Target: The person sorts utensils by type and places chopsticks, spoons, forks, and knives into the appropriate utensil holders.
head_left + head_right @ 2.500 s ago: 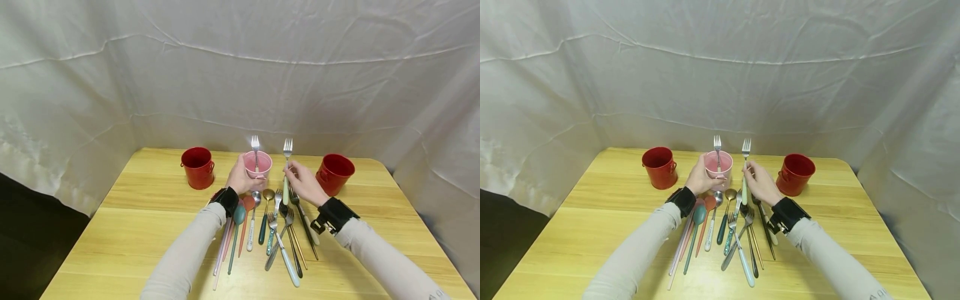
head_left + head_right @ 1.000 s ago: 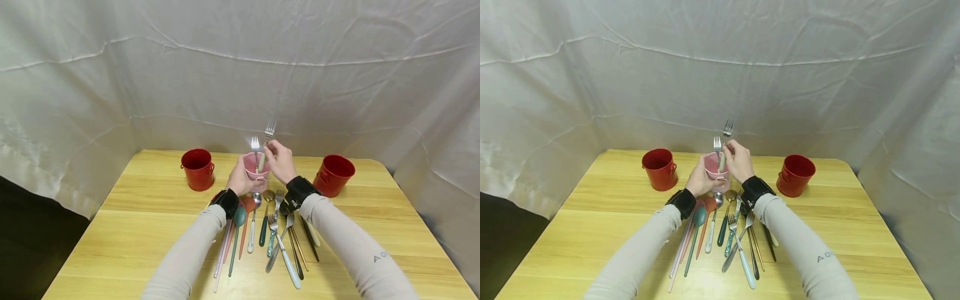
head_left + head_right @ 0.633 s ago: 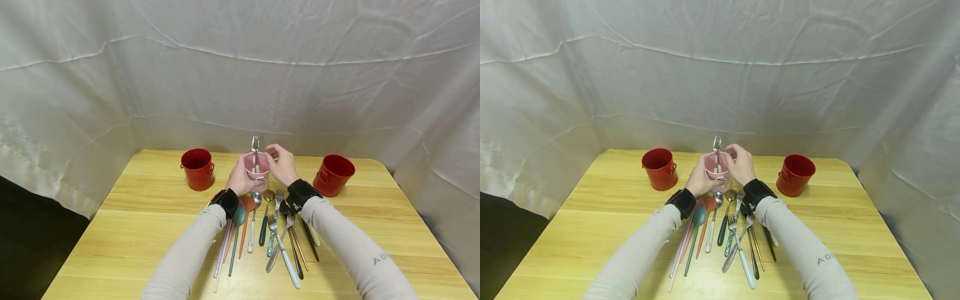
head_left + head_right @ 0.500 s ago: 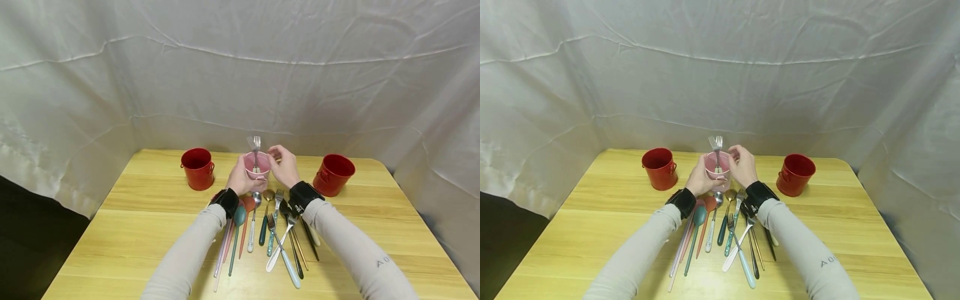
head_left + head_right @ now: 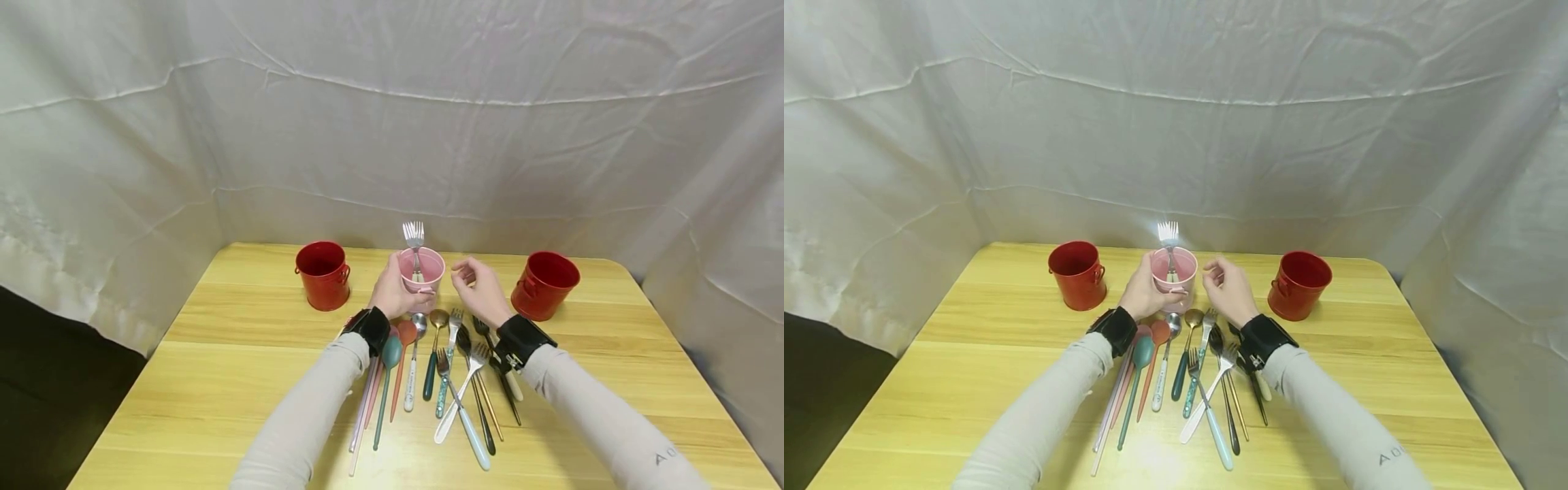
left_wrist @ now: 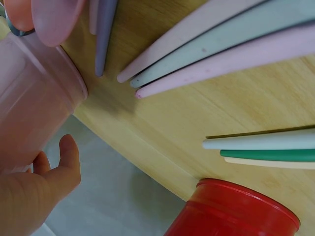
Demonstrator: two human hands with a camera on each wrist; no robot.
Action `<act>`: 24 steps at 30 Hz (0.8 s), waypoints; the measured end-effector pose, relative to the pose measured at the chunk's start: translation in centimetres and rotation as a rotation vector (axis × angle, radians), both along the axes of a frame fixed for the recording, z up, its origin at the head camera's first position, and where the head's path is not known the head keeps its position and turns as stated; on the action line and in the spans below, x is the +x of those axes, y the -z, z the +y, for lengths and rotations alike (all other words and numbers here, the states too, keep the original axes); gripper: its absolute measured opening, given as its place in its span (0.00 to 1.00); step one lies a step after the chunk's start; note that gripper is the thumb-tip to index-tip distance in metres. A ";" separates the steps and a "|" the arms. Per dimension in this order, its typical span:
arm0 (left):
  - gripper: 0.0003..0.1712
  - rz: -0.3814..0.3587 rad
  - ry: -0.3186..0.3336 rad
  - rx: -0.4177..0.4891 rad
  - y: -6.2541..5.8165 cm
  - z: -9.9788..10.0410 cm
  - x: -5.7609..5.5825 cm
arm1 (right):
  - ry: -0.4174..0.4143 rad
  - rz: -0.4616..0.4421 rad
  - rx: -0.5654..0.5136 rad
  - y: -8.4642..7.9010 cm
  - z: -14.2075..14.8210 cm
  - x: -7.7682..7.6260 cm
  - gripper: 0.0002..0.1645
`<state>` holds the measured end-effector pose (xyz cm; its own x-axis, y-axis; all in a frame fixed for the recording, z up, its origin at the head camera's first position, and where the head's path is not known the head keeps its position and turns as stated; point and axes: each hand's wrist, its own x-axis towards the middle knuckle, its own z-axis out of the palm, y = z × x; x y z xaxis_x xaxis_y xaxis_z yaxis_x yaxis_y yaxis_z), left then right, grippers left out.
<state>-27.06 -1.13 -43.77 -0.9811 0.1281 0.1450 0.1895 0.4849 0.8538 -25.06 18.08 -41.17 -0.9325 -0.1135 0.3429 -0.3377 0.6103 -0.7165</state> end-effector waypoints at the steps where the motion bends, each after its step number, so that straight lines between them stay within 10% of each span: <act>1: 0.56 0.001 0.000 0.000 0.0 0.0 0.0 | -0.008 -0.013 0.016 0.0 0.3 0.2 0.09; 24: 0.56 -0.026 0.000 0.008 -0.1 -0.1 0.1 | -0.050 -0.214 0.266 2.2 5.7 4.9 0.13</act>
<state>-26.93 -1.21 -43.63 -0.9845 0.1274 0.1208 0.1676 0.4779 0.8623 -20.14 23.79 -43.35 -0.9710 -0.2203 0.0926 -0.2316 0.7716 -0.5925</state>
